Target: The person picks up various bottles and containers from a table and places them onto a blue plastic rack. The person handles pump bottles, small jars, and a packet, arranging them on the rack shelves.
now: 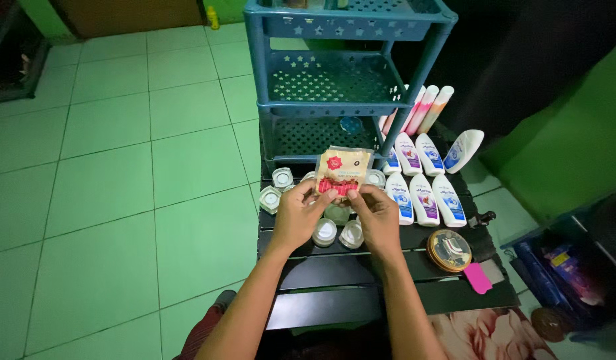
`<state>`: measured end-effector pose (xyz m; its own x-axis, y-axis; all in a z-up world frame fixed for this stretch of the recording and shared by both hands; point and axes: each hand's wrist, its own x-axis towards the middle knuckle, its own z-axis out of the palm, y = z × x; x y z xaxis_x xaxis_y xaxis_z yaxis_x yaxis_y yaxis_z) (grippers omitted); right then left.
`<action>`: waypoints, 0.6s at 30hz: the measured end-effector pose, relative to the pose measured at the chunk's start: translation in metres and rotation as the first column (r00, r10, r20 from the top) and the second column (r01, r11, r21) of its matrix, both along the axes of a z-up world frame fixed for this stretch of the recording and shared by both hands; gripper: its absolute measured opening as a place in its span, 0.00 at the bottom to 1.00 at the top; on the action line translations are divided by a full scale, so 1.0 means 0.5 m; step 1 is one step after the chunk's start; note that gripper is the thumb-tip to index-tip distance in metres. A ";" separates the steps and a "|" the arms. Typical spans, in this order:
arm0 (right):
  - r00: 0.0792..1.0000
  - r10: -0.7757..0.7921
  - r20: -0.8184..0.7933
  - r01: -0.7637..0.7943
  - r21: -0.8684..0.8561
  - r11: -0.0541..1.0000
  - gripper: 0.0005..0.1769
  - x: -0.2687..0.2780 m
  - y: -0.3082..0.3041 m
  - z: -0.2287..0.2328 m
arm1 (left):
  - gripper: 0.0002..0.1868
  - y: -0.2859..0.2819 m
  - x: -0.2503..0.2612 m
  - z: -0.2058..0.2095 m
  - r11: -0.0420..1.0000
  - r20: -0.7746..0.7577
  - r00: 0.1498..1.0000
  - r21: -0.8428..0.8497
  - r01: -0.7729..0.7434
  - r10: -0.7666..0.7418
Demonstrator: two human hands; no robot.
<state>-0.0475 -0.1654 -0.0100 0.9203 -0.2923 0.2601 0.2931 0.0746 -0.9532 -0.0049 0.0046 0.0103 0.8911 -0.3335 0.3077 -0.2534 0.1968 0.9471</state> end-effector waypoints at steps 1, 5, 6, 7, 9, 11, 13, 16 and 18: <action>1.000 0.012 0.010 -0.012 0.004 1.000 0.09 -0.002 0.000 0.002 | 0.12 -0.001 -0.001 0.002 1.000 0.004 1.000 0.009 -0.006 0.006; 1.000 0.027 -0.006 -0.027 0.003 1.000 0.09 -0.014 0.000 0.011 | 0.11 -0.001 -0.005 0.007 0.998 0.017 1.000 0.058 -0.027 0.026; 1.000 0.027 -0.003 -0.027 -0.004 1.000 0.09 -0.016 0.000 0.013 | 0.11 -0.001 -0.006 0.007 0.997 0.019 0.999 0.074 -0.031 0.030; 1.000 0.026 0.000 -0.026 -0.011 1.000 0.09 -0.017 0.000 0.014 | 0.11 -0.002 -0.008 0.008 0.999 0.021 1.000 0.047 -0.015 0.014; 1.000 0.023 0.006 -0.023 -0.017 1.000 0.09 -0.019 -0.001 0.015 | 0.11 -0.004 -0.011 0.009 1.000 0.028 0.999 -0.006 0.018 -0.018; 1.000 0.020 0.013 -0.020 -0.014 1.000 0.09 -0.020 0.000 0.014 | 0.10 -0.007 -0.012 0.008 1.000 0.047 0.999 0.005 -0.006 0.006; 1.000 -0.025 0.007 0.025 -0.004 1.000 0.09 -0.019 0.004 0.011 | 0.10 -0.010 -0.014 0.008 0.999 0.067 0.997 0.015 -0.040 0.039; 0.991 -0.132 -0.017 0.132 0.000 0.991 0.10 -0.018 0.010 0.005 | 0.15 -0.016 -0.020 0.014 0.977 0.188 0.963 0.047 -0.207 0.195; 0.979 -0.205 -0.014 0.205 -0.003 0.979 0.10 -0.018 0.015 0.005 | 0.27 -0.021 -0.034 0.022 0.893 0.387 0.834 0.054 -0.447 0.393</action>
<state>-0.0567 -0.1579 -0.0073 0.8442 -0.4749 0.2486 0.2889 0.0124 -0.9573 -0.0217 -0.0059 0.0211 0.7922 -0.0145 0.6100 -0.6064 -0.1305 0.7844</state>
